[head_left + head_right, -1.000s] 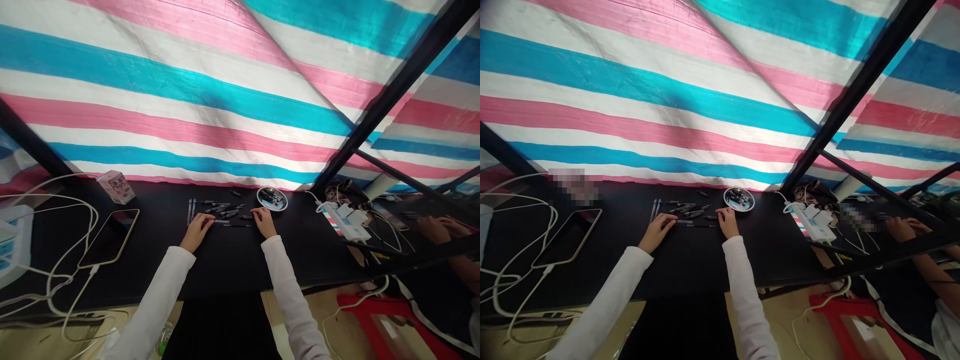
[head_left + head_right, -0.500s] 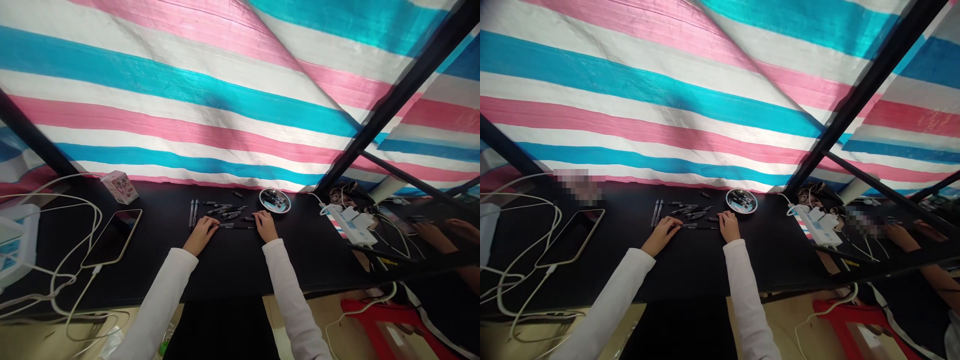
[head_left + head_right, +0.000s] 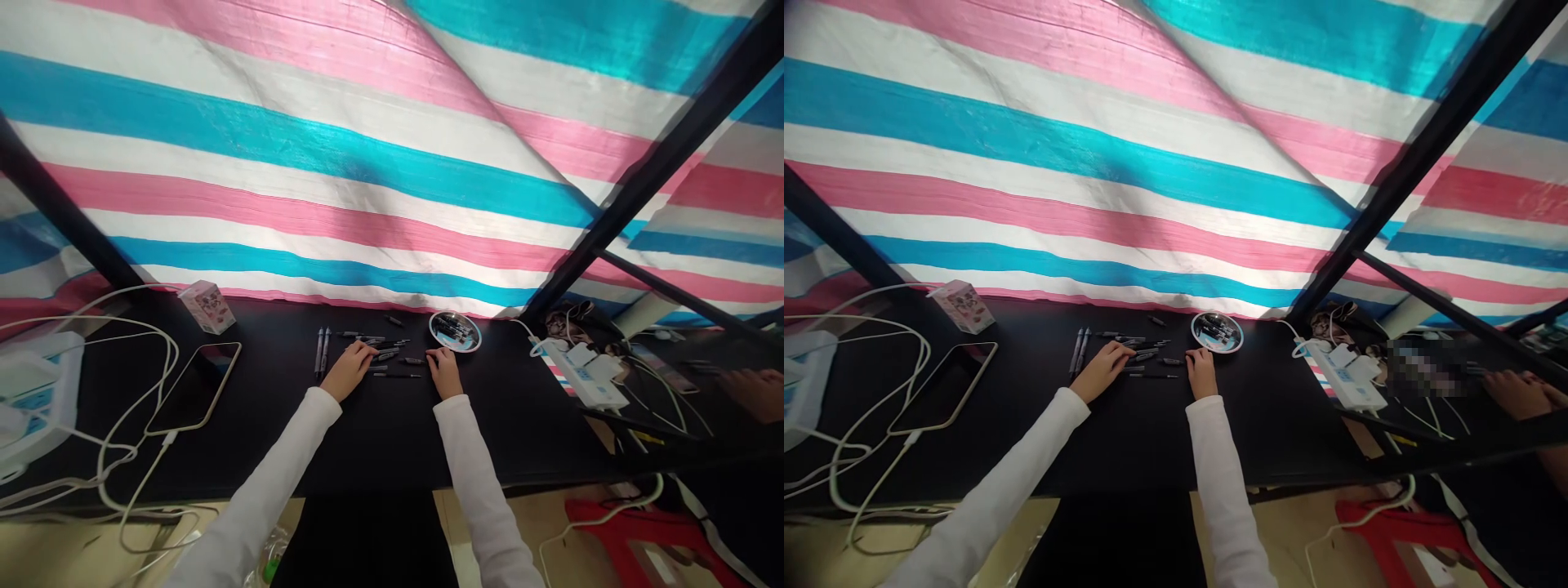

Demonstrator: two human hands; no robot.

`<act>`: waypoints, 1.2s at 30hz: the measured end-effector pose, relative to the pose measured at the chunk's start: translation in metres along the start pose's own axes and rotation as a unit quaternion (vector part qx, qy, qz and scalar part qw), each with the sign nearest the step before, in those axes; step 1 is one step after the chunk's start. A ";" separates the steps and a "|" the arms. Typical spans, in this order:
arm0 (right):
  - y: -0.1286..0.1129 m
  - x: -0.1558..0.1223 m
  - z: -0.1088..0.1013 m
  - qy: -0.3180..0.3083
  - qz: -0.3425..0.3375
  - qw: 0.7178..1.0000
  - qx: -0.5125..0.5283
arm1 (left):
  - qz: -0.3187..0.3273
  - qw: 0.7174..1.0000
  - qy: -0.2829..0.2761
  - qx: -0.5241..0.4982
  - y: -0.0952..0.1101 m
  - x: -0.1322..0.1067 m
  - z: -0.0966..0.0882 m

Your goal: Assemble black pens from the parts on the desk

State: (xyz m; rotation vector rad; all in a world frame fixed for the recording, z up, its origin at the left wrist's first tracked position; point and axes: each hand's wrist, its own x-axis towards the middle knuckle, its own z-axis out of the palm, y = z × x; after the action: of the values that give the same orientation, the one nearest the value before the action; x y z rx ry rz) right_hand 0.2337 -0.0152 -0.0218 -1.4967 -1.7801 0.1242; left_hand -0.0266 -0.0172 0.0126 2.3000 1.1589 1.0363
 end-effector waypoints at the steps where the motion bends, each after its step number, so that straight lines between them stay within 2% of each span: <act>1: 0.001 0.000 0.000 0.005 0.001 1.000 0.000 | 0.012 1.000 -0.013 0.017 -0.001 0.005 0.002; 4: 0.002 -0.001 0.000 0.013 0.004 1.000 -0.002 | 0.034 0.997 -0.049 0.042 -0.007 0.011 0.004; 9: 0.001 0.000 0.000 0.008 0.000 1.000 -0.019 | 0.065 0.994 -0.086 0.013 -0.015 0.006 -0.007; 12: 0.001 0.000 0.000 0.010 -0.001 1.000 -0.024 | 0.056 0.995 -0.086 0.007 -0.018 0.005 -0.011; 17: 0.001 0.000 0.001 0.014 -0.006 1.000 -0.014 | 0.043 0.995 -0.084 0.030 -0.022 0.012 -0.006; 21: -0.001 0.000 0.001 0.026 -0.017 0.999 -0.009 | 0.023 0.994 -0.102 0.041 -0.021 0.018 -0.004; 27: -0.009 0.002 0.002 0.052 -0.037 0.998 -0.004 | 0.012 0.996 -0.085 0.031 -0.018 0.019 -0.007; 33: -0.016 0.003 -0.001 0.054 -0.050 0.997 -0.003 | -0.023 0.990 -0.140 0.020 -0.012 0.022 -0.005; 36: -0.016 0.003 -0.001 0.049 -0.055 0.997 -0.001 | -0.044 0.988 -0.145 0.029 -0.013 0.025 -0.001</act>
State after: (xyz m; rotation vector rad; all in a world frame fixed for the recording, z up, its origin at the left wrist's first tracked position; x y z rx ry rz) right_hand 0.2214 -0.0181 -0.0107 -1.3788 -1.7782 -0.0059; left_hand -0.0245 0.0107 0.0171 2.3229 1.1707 0.6170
